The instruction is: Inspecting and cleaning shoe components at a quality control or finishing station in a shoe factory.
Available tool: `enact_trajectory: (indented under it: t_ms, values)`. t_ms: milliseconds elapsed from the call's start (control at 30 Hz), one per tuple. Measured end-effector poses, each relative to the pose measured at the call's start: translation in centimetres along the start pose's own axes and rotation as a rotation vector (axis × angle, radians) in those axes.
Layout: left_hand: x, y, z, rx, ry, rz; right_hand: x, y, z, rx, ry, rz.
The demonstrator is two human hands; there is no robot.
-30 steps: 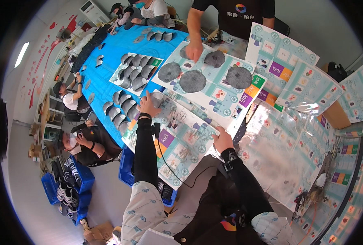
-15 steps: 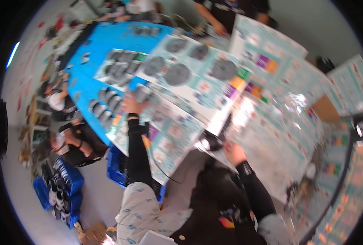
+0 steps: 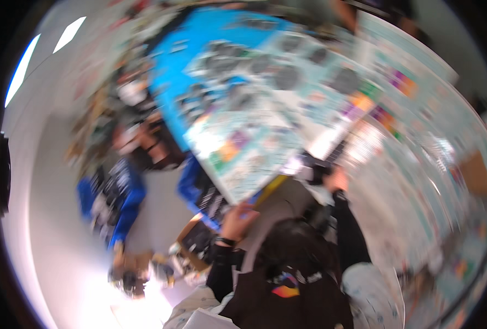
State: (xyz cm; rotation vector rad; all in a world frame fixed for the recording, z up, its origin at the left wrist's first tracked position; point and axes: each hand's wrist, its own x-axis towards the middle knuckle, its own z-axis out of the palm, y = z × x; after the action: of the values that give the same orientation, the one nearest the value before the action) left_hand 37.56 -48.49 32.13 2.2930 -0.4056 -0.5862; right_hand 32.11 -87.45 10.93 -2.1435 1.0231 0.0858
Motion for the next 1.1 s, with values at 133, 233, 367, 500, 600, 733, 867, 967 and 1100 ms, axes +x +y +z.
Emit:
enact_trajectory:
  t_ms: [133,233,367,500,600,733,867,967,1100]
  values:
    - [-4.9,0.9,2.2,-0.164,-0.032,-0.005,2.3,7.1,1.6,0.065,0.319,0.068]
    - [-9.0,0.5,1.7,-0.155,0.027,-0.047,2.3,5.0,2.5,-0.136,0.129,-0.018]
    - [-11.7,-1.0,3.1,-0.231,0.046,-0.170,-0.5,2.4,0.9,0.131,-0.149,-0.145]
    - [-8.7,-1.9,5.9,-0.337,0.024,-0.227,-5.0,2.4,-1.2,0.186,-0.258,-0.292]
    - [-6.2,-2.2,8.6,-0.512,-0.038,-0.254,-13.1,-3.6,-5.6,0.373,-0.278,-0.548]
    - [-4.8,5.7,6.2,-0.931,-0.327,-0.151,-20.4,-8.5,-8.0,0.483,-0.178,-0.624]
    - [-3.6,5.5,5.3,-1.033,-0.105,-0.002,-25.3,-13.2,-9.1,0.307,-0.081,-0.767]
    - [-3.6,4.3,3.0,-0.621,0.023,0.302,-27.4,-15.7,-9.6,0.347,-0.129,-0.711]
    - [-6.3,4.6,-1.2,-0.363,0.013,0.359,-28.8,-17.8,-8.3,0.332,-0.137,-0.672]
